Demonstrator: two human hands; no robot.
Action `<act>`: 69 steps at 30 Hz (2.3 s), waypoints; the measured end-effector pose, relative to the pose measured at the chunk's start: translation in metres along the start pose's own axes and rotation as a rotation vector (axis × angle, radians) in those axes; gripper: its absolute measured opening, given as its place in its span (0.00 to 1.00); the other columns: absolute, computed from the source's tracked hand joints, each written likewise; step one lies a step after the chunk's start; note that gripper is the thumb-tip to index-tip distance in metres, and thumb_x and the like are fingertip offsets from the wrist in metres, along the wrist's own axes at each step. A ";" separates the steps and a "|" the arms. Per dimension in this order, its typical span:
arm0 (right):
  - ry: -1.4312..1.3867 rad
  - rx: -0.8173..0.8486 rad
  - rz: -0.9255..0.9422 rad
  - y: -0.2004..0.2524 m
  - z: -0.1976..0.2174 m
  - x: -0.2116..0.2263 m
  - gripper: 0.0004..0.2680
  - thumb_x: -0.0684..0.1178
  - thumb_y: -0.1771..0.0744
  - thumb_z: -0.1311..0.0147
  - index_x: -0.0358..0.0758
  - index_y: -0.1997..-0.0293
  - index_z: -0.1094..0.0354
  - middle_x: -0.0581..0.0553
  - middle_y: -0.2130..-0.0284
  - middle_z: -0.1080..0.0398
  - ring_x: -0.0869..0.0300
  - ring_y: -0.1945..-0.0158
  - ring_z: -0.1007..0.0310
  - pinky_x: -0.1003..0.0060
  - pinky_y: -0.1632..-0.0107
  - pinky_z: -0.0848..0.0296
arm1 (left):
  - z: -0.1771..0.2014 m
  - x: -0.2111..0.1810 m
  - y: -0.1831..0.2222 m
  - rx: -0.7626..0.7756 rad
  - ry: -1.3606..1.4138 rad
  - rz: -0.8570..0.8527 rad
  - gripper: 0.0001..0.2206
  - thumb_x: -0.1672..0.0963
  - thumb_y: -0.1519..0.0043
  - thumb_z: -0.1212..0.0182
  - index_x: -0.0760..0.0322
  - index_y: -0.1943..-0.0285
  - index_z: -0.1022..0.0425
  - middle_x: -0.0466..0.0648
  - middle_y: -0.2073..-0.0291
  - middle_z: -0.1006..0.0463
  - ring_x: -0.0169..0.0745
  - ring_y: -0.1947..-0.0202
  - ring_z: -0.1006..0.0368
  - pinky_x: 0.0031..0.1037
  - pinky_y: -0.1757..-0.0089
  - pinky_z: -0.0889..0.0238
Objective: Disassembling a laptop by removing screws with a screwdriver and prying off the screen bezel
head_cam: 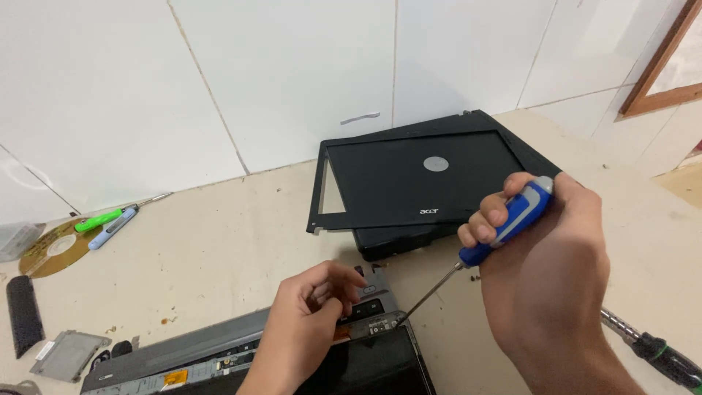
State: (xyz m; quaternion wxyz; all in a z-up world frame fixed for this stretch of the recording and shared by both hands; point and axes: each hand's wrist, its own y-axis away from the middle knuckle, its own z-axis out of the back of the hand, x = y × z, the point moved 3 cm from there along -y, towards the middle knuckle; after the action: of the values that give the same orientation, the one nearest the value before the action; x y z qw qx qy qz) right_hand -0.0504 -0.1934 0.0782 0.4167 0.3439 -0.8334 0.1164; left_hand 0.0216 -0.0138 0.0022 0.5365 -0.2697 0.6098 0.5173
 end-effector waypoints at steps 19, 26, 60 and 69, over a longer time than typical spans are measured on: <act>0.089 0.040 -0.066 -0.033 0.022 0.029 0.09 0.54 0.35 0.66 0.43 0.70 0.45 0.51 0.81 0.54 0.62 0.80 0.60 0.64 0.74 0.59 | -0.011 0.002 0.005 0.052 -0.409 -0.115 0.23 0.66 0.48 0.60 0.60 0.71 0.13 0.43 0.70 0.10 0.29 0.66 0.12 0.15 0.58 0.20; 0.586 0.099 -0.131 -0.038 0.019 0.010 0.14 0.56 0.29 0.60 0.37 0.67 0.37 0.45 0.82 0.47 0.59 0.85 0.56 0.64 0.81 0.56 | -0.009 -0.003 0.004 0.063 -0.284 -0.051 0.19 0.67 0.48 0.59 0.70 0.73 0.16 0.53 0.78 0.17 0.39 0.73 0.22 0.24 0.65 0.32; 1.977 0.387 -0.230 -0.011 0.024 -0.037 0.12 0.61 0.36 0.43 0.46 0.69 0.24 0.46 0.78 0.19 0.58 0.74 0.16 0.67 0.62 0.26 | 0.129 0.062 0.078 -0.207 -1.149 -0.511 0.29 0.38 0.52 0.26 0.26 0.40 0.27 0.26 0.63 0.28 0.23 0.66 0.26 0.25 0.69 0.21; 2.040 0.438 -0.205 0.000 0.026 -0.048 0.13 0.60 0.40 0.36 0.42 0.75 0.29 0.43 0.83 0.26 0.54 0.83 0.23 0.66 0.75 0.27 | 0.135 0.021 0.102 -0.693 -0.766 -0.485 0.24 0.47 0.57 0.34 0.33 0.47 0.22 0.26 0.61 0.20 0.29 0.65 0.21 0.25 0.65 0.30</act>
State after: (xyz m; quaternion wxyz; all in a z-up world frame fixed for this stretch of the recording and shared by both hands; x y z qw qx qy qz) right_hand -0.0469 -0.1829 0.0247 0.8582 0.2196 -0.0143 0.4638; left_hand -0.0234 0.1475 0.0322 0.7030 -0.3554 0.0871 0.6099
